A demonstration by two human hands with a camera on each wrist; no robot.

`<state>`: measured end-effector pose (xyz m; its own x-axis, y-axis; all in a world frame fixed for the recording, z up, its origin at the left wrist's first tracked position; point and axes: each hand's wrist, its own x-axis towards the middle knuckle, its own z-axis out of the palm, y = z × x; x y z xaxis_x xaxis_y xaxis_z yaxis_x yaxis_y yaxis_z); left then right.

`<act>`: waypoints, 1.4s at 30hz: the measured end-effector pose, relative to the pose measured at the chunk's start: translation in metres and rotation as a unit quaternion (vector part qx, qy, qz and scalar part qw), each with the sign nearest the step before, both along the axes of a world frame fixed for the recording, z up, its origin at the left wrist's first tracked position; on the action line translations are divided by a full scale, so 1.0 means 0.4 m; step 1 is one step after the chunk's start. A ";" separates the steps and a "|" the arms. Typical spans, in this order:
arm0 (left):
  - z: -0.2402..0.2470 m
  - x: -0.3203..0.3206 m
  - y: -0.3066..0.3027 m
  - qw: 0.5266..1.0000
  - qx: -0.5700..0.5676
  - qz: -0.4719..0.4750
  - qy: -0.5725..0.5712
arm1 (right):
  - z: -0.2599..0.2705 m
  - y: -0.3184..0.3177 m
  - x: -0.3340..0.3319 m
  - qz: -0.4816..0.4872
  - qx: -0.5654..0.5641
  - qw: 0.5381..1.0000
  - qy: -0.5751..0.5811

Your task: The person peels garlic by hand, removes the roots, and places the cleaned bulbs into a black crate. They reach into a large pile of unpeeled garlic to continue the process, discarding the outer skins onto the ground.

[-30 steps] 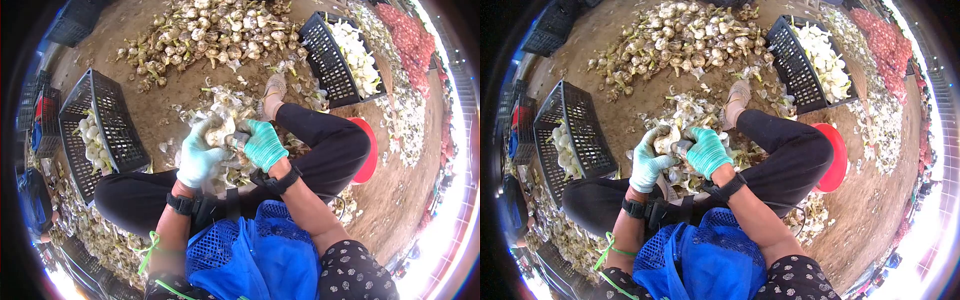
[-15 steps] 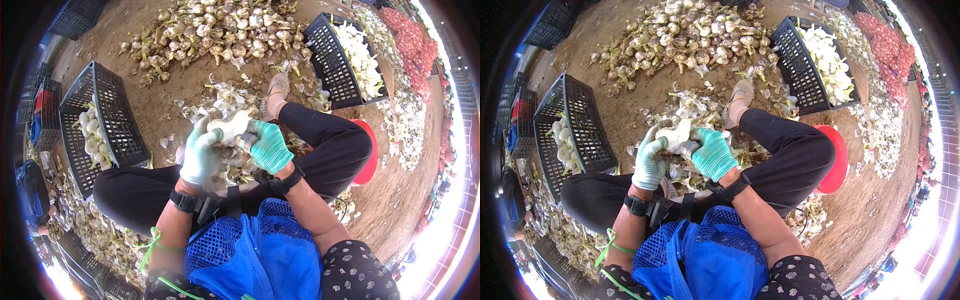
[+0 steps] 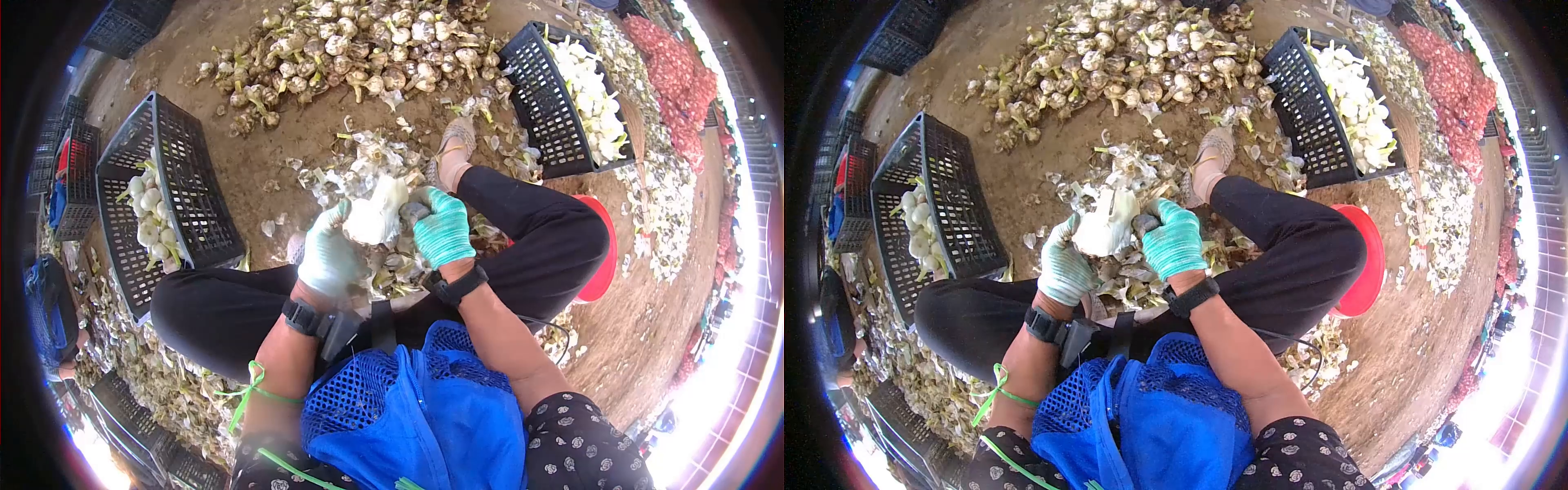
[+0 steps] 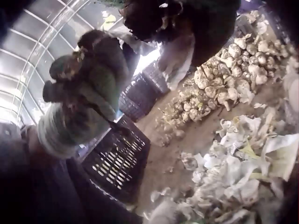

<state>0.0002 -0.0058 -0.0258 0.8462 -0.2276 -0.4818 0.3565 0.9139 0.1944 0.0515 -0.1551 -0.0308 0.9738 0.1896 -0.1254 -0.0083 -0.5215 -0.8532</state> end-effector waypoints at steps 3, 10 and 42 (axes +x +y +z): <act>0.005 0.007 -0.003 1.000 -0.024 0.012 0.013 | 0.045 -0.010 0.006 0.000 0.176 0.982 0.073; -0.019 0.002 -0.013 0.975 0.210 -0.072 0.011 | 0.036 -0.005 -0.014 0.023 0.043 0.995 0.091; -0.004 0.008 -0.003 0.989 0.079 0.102 -0.076 | 0.090 0.030 -0.064 -0.150 0.558 0.751 0.319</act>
